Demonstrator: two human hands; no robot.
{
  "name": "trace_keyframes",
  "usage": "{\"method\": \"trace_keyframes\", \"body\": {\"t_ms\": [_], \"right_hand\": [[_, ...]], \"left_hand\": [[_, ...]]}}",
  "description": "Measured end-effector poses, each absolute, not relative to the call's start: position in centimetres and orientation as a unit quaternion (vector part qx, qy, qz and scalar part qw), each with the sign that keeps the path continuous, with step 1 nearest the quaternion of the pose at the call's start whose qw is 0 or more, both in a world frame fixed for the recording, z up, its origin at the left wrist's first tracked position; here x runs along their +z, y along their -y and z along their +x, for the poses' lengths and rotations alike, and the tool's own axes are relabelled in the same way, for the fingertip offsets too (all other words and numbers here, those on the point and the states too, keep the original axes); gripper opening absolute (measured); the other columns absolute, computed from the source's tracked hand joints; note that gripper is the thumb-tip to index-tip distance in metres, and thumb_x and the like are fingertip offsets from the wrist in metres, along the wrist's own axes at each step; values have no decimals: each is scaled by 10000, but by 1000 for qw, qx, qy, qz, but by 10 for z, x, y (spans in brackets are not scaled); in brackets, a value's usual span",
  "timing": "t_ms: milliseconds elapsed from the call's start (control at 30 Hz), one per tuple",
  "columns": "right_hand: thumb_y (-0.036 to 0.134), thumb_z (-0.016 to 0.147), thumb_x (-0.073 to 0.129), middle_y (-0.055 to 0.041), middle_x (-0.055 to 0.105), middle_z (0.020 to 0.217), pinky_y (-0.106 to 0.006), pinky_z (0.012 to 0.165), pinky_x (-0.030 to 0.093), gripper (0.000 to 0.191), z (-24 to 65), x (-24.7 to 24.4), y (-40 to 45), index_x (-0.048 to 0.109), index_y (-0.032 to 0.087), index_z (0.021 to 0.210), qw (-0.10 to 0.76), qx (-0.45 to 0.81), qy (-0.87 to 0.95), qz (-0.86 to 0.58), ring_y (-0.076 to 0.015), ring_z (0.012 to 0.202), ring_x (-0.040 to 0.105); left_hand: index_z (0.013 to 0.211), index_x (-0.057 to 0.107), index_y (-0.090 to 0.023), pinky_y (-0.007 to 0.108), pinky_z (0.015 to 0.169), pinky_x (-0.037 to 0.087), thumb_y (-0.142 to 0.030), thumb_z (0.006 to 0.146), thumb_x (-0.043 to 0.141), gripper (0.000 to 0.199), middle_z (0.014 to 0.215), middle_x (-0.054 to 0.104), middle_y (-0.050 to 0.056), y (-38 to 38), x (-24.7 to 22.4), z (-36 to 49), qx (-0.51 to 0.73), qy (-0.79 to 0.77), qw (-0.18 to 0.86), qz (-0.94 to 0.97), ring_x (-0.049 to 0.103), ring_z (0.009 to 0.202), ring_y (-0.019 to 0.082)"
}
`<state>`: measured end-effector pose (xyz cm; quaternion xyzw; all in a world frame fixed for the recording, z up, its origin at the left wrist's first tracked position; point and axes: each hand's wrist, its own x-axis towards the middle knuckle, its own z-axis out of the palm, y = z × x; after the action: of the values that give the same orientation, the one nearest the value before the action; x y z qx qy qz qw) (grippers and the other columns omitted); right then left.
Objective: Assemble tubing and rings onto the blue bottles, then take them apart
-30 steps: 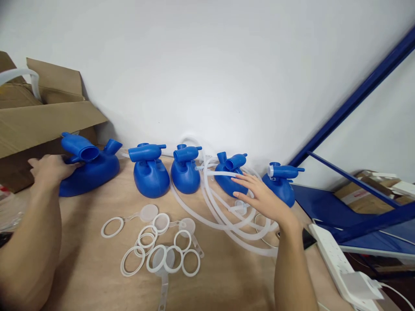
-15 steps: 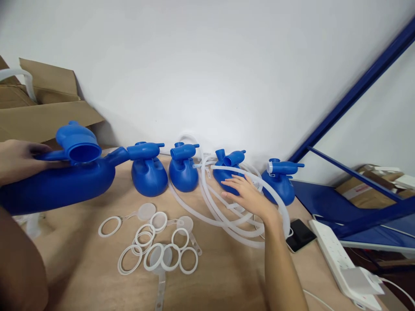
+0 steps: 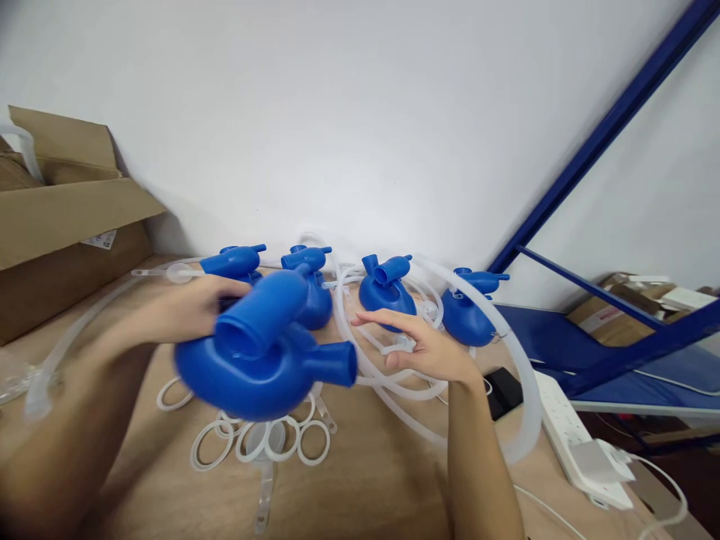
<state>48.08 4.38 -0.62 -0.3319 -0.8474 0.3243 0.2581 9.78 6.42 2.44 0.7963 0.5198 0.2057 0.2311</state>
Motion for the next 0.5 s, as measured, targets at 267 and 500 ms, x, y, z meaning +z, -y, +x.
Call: {"method": "trace_keyframes", "body": {"t_ms": [267,500], "right_hand": [[852,763,681,-96,124,1786,-586,1268,320,1197,488,-16,-54,123,359,1701,285,317,830,-359,-389,1602,265],[877,854,529,-62,-200,1774,-620,1259,289,1146,501,-29,-71,-115,406,1677,288,325,787,-439,-383,1643,76]], "left_hand": [[786,717,-157,363,822,546,-249,775,634,124,859,781,67,-147,-38,219,277,-253,343,861,702,864,272],[805,725,-158,394,801,584,-317,757,763,171,894,798,107,-180,-77,245,269,-212,402,849,727,875,310]]}}
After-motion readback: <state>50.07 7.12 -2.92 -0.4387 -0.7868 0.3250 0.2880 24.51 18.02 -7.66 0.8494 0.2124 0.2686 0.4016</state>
